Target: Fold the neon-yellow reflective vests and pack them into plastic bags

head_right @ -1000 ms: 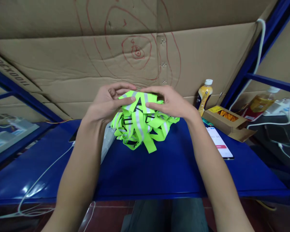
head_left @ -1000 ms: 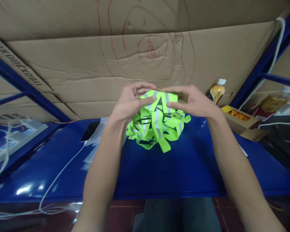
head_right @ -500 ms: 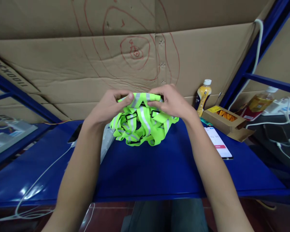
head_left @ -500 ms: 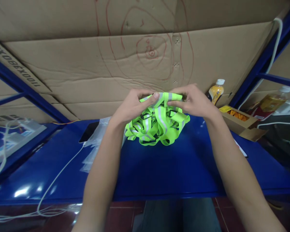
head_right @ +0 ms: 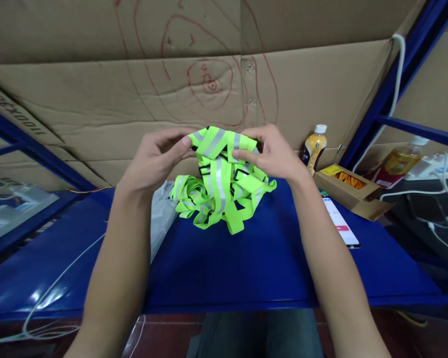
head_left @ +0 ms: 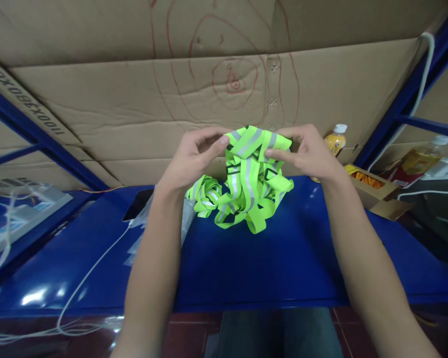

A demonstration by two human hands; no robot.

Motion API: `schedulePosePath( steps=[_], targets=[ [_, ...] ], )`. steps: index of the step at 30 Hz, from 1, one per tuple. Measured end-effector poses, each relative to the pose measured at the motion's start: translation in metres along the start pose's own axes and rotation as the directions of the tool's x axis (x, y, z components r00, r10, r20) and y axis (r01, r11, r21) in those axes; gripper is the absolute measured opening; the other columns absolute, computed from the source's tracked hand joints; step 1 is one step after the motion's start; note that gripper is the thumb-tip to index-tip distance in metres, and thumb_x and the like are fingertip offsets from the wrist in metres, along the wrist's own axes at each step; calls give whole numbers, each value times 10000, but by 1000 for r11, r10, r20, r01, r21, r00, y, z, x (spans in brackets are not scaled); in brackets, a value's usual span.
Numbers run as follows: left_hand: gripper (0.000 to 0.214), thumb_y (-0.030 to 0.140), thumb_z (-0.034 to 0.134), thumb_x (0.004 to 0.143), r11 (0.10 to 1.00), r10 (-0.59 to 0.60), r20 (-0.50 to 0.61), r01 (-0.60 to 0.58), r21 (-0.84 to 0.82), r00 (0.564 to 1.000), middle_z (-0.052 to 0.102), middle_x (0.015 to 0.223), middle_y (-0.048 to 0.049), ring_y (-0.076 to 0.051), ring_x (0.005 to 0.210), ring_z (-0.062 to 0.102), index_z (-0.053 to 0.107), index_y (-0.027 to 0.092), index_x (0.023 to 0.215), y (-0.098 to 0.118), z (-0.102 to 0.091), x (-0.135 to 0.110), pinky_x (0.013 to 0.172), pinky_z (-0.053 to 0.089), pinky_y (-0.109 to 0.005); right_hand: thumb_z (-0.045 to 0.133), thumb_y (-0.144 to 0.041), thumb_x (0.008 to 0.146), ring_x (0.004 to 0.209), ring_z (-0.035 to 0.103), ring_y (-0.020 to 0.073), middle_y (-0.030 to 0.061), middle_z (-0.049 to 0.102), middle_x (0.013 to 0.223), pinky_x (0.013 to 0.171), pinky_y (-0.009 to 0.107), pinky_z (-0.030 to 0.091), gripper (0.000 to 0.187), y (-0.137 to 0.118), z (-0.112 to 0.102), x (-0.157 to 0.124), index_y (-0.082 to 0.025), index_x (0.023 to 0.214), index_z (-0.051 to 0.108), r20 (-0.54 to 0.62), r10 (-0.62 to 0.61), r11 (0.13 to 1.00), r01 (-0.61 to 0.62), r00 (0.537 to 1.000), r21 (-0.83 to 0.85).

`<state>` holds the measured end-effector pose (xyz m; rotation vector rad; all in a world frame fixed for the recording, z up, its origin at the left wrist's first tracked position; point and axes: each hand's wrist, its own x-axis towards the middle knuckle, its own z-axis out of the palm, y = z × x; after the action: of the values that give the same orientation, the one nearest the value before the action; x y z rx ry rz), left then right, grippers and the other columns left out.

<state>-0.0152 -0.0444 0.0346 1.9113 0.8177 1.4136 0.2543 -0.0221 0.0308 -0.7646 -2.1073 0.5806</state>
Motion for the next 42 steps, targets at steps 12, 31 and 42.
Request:
schedulePosePath(
  steps=[12, 31, 42],
  targets=[
    [613, 805, 836, 754, 995, -11, 63, 17, -98, 998, 791, 1062, -86, -274, 1044, 757, 816, 244, 999, -12, 6, -1, 843, 603, -356, 879, -675, 796, 695, 576, 144, 16, 678, 766, 592, 273, 422, 529, -7, -2, -6, -167, 860, 745, 156, 4, 979, -36, 988, 200],
    [414, 599, 833, 770, 994, 100, 71, -96, -58, 992, 751, 1048, -92, -264, 941, 698, 804, 238, 972, -2, 2, -1, 773, 568, -360, 813, -635, 862, 656, 503, 110, -9, 629, 716, 594, 250, 367, 491, -8, -2, -1, -148, 855, 746, 288, -7, 998, -11, 958, 59],
    [201, 382, 826, 872, 961, 180, -84, -158, 226, 980, 746, 1118, -77, -251, 1084, 684, 782, 221, 984, 3, 2, 0, 987, 556, -358, 827, -660, 849, 673, 486, 130, 2, 615, 724, 584, 275, 340, 510, 0, -2, -2, -163, 814, 717, 73, 1, 1000, -3, 997, 28]
  ],
)
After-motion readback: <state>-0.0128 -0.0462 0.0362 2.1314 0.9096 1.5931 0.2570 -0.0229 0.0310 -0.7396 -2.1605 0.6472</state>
